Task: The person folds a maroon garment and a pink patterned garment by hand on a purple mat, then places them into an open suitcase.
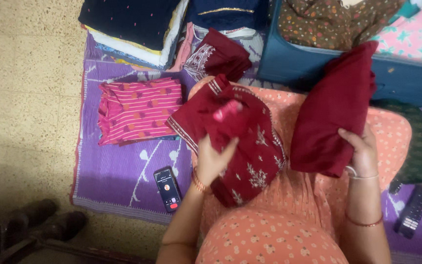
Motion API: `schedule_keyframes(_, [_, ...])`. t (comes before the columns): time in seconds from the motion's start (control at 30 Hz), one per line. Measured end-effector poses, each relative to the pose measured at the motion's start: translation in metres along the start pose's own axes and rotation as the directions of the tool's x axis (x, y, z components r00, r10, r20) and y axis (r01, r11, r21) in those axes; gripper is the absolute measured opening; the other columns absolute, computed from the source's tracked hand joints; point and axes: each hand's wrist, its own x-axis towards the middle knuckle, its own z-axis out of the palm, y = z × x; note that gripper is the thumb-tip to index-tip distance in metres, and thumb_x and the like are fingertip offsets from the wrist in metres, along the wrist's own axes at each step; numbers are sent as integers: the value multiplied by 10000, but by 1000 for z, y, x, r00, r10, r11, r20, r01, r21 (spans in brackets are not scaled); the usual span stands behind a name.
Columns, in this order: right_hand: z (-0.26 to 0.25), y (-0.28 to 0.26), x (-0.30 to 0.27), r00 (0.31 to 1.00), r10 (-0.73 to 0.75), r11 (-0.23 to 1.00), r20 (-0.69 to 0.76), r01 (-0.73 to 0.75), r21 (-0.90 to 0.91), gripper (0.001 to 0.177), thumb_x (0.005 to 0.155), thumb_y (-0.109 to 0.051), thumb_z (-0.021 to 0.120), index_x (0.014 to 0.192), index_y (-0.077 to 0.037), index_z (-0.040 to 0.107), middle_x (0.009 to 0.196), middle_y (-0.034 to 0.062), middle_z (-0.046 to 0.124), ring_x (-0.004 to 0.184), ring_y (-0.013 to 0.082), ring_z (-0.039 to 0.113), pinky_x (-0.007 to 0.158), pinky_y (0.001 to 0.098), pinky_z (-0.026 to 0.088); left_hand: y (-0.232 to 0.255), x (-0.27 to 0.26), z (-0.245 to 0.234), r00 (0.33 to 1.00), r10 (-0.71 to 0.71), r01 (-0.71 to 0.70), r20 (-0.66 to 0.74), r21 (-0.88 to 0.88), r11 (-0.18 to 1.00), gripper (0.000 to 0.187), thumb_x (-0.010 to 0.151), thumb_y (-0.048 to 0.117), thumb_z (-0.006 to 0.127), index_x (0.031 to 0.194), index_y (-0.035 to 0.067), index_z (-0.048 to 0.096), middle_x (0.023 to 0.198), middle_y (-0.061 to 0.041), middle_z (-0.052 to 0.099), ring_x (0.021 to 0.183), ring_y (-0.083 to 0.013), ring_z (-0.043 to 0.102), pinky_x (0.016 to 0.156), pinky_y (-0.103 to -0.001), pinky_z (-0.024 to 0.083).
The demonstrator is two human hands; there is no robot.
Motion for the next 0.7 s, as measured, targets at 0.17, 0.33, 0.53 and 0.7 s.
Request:
schedule_keyframes(0.17, [19,-44,13,998,-37,999,55,39,-37,556,924,15,565,1479,48,537,1394,122,644,1274,238,620,1120,341,479,30,-55,-14,790,301,-377,534,36,925,598,610,341,831,1061,-4,646,988,-199,659,927,-369,634,828,-470,515])
schedule_keyframes(0.33, [69,-93,22,974,-103,993,202,87,84,556,945,-23,581,1499,15,547,1445,122,634,1342,248,612,1203,338,472,81,-66,1,359,445,-341,820,-329,881,658,776,424,769,1308,62,633,1082,-102,703,1001,-294,669,899,-402,536])
schedule_keyframes(0.53, [102,-1,21,891,344,932,297,-363,10,488,898,-136,653,1341,65,613,1291,211,687,1164,324,671,1064,423,523,92,-62,4,361,468,-319,807,-364,875,621,846,464,755,1305,66,627,1041,-96,706,965,-287,673,865,-390,536])
schedule_keyframes(0.7, [135,89,18,671,527,849,522,-395,-350,736,883,-187,691,1517,-78,334,1564,108,435,1439,269,417,1190,397,335,65,-67,-4,534,470,-374,703,-303,877,642,777,446,764,1249,33,624,1018,-122,683,920,-324,653,821,-414,522])
